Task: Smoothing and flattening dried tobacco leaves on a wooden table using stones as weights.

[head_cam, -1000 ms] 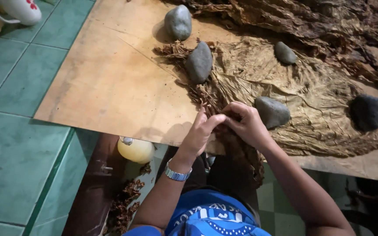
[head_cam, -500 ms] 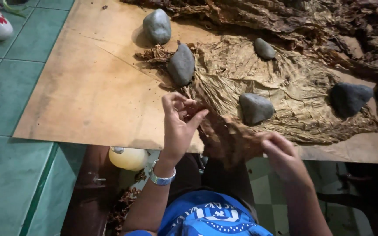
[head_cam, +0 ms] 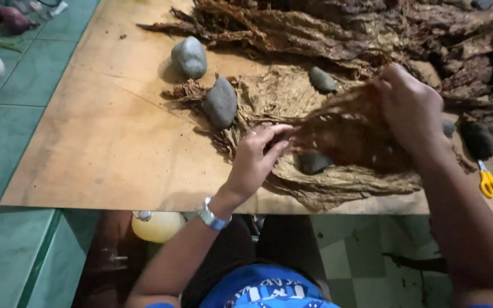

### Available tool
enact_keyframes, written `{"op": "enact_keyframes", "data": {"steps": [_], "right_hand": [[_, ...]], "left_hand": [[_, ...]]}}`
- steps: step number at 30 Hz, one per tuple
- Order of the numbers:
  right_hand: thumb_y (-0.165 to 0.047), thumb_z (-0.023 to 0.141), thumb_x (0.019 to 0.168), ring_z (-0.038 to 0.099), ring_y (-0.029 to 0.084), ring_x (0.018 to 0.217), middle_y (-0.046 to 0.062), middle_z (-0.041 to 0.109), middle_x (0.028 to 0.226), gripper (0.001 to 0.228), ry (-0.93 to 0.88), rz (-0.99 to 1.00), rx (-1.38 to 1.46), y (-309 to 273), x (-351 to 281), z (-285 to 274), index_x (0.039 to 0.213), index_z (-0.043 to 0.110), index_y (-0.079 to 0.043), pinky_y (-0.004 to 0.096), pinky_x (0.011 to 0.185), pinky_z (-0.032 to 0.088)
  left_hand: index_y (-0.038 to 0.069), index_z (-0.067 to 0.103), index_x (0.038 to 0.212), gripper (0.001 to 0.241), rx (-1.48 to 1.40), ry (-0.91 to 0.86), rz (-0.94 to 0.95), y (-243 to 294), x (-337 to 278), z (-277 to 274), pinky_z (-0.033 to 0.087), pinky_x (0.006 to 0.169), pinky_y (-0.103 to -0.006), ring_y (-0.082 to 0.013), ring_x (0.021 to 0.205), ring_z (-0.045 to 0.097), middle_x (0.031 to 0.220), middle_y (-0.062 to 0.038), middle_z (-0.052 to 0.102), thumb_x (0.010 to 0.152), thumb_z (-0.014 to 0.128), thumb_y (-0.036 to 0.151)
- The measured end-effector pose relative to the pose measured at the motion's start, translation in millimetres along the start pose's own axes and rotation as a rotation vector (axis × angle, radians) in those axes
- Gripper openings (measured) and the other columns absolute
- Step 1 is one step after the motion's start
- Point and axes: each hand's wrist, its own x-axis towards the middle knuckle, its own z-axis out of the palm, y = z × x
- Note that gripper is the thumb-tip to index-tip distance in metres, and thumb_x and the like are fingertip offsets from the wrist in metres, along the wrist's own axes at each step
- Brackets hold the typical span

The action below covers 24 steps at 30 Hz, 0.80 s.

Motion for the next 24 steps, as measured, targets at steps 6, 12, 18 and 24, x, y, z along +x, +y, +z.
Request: {"op": "enact_keyframes", "data": {"steps": [6,12,18,24], "right_hand": [[-0.033,0.081,0.081,0.069,0.036,0.095,0.012,0.063,0.099,0.031,0.263,-0.313,-0.363,11,63,145,0.104,0.072,-0.015,0.039,0.069,0.057],[-0.029,0.078,0.084,0.06,0.043,0.087,0.014,0.055,0.08,0.028,-0.014,-0.304,0.529,-87,54,184,0.087,0.056,-0.012,0.053,0.074,0.048],[-0.061,0.067,0.09,0.054,0.052,0.118,0.018,0.051,0.12,0.057,-0.675,-0.152,0.399,-112,45,182,0.117,0.051,-0.013,0.064,0.097,0.047],[-0.057,0.081,0.081,0.049,0.054,0.128,0.02,0.052,0.123,0.065,-0.778,-0.13,0.57,-100,51,182,0.126,0.054,-0.02,0.065,0.109,0.039]], "left_hand": [[0.004,0.07,0.125,0.04,0.152,0.058,-0.2,-91,30,20,0.054,0.096,-0.0459,-0.0407,0.112,0.067,0.113,-0.021,0.068,0.085,0.074,0.003],[0.002,0.073,0.117,0.039,0.262,0.079,-0.252,-165,46,17,0.055,0.097,-0.0466,-0.0404,0.11,0.068,0.11,-0.018,0.068,0.078,0.075,0.004],[0.009,0.07,0.124,0.05,0.218,0.057,-0.242,-199,35,11,0.052,0.102,-0.0449,-0.0368,0.114,0.067,0.114,-0.015,0.069,0.076,0.079,0.008],[0.006,0.064,0.134,0.052,0.201,0.05,-0.18,-180,27,15,0.051,0.104,-0.0464,-0.0394,0.121,0.063,0.121,-0.019,0.065,0.083,0.075,0.002]]}}
